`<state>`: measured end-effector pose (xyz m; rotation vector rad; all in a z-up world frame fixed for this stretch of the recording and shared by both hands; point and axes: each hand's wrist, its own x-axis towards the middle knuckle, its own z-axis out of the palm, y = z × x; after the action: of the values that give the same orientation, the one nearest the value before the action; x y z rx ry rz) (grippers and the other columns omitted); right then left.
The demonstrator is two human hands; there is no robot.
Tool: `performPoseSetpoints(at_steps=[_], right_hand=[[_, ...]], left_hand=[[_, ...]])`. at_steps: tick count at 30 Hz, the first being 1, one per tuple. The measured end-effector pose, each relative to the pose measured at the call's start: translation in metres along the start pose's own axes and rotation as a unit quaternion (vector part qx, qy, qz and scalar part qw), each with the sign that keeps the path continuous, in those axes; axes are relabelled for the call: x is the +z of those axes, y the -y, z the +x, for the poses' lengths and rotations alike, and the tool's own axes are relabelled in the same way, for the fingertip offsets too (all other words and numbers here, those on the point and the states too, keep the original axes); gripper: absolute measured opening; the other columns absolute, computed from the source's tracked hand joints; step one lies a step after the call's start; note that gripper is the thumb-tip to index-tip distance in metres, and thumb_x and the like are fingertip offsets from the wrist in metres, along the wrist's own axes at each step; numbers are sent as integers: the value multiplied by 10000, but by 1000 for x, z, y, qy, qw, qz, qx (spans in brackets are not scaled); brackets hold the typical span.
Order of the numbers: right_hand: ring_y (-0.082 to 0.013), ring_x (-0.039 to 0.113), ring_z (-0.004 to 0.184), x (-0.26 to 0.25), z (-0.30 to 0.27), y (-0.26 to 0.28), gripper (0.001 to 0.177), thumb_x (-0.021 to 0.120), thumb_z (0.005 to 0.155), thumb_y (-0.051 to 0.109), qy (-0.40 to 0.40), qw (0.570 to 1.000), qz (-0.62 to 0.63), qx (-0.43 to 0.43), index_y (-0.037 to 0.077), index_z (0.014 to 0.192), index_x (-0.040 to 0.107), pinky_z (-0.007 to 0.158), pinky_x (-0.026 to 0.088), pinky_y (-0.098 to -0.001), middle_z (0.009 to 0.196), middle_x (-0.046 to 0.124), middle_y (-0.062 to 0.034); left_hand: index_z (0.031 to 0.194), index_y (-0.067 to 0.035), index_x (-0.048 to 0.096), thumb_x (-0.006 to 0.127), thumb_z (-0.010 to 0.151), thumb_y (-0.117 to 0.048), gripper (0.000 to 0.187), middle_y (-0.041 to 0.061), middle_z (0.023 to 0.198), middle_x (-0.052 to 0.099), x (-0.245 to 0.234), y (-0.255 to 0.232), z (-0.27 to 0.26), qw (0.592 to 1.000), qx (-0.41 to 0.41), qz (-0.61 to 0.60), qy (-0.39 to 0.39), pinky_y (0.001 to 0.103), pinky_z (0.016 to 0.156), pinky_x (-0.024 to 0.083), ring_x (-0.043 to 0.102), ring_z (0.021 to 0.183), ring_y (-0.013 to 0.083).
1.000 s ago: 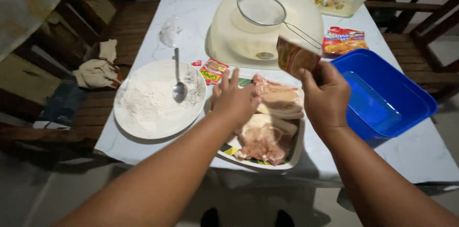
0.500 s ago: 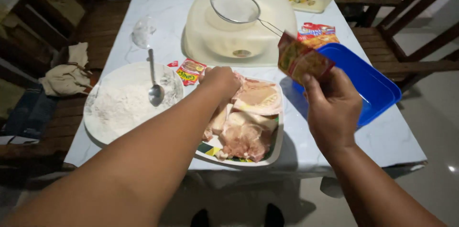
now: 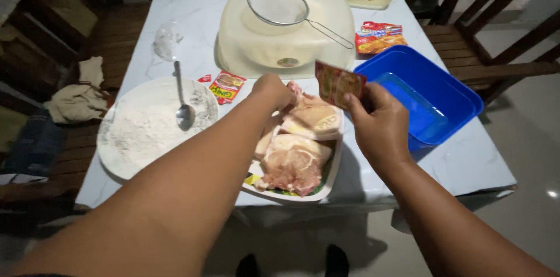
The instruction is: Seasoning pieces of raw chicken with a seasoning packet on a plate.
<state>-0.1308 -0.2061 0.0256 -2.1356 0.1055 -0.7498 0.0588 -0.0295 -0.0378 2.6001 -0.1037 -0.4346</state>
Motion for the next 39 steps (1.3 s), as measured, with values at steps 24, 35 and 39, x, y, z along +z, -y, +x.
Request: performPoseSetpoints(at_steps=[24, 35, 39], right_hand=[[-127, 552, 664, -47, -7, 9, 161, 674, 978, 141, -42, 866, 387, 314, 5, 1055, 641, 614, 492, -297, 835, 619, -47], [-110, 566, 664, -41, -9, 37, 176, 690, 1007, 155, -17, 940, 306, 148, -16, 1037, 659, 608, 479, -279, 832, 662, -54], [-103, 572, 669, -33, -6, 42, 169, 695, 1010, 151, -20, 936, 324, 139, -11, 1052, 666, 609, 486, -275, 843, 678, -53]], left_hand=[[1038, 4, 571, 766, 839, -13, 279, 101, 1028, 745, -39, 5, -44, 863, 338, -372, 56, 325, 826, 623, 739, 965, 171], [1061, -128, 697, 732, 804, -84, 263, 101, 1015, 727, -30, 31, -157, 931, 352, -77, -53, 384, 894, 532, 675, 1011, 279], [1058, -188, 761, 786, 751, -116, 316, 77, 1086, 704, -13, 39, -163, 920, 376, -16, -106, 425, 988, 444, 584, 1126, 309]])
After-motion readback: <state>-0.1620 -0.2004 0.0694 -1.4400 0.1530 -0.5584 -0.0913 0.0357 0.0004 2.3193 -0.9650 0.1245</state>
